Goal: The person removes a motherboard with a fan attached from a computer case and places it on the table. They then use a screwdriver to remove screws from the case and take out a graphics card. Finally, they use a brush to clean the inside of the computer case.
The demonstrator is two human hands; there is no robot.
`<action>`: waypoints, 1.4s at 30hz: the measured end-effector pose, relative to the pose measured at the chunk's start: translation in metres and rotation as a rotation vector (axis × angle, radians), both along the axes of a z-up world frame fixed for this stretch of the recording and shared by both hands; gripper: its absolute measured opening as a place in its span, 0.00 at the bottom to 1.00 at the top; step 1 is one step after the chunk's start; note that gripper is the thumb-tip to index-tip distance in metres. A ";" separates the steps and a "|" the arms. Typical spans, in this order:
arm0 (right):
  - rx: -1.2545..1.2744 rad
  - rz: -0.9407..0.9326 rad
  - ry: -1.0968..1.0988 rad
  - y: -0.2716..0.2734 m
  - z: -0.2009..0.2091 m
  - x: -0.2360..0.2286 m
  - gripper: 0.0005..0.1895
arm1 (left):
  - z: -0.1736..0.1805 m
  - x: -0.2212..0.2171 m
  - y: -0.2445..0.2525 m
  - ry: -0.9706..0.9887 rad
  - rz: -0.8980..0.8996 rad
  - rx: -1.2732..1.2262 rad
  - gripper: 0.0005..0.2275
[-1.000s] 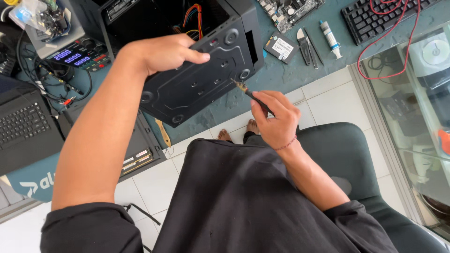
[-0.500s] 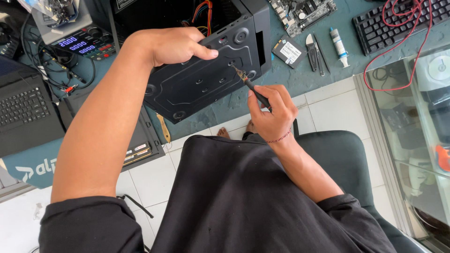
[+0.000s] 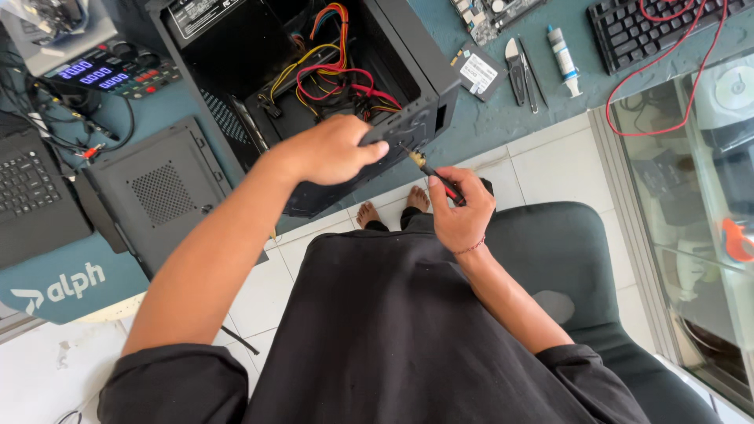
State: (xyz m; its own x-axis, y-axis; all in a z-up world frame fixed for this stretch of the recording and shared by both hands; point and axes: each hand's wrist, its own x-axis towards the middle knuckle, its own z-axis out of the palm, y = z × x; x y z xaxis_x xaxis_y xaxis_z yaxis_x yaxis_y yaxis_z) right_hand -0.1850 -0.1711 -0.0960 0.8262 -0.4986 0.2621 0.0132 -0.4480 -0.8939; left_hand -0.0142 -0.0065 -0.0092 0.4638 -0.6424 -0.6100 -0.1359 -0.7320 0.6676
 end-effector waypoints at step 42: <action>0.812 -0.098 0.196 -0.003 -0.094 -0.034 0.06 | -0.180 0.000 -0.021 0.459 0.104 -0.021 0.22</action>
State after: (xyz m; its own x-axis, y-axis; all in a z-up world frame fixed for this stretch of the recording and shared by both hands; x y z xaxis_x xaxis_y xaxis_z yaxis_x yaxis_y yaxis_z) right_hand -0.2188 -0.1741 -0.1905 0.7628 -0.5422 -0.3523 -0.1811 0.3439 -0.9214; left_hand -0.0143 -0.0274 -0.1891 0.2119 -0.6210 -0.7546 0.2504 -0.7119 0.6562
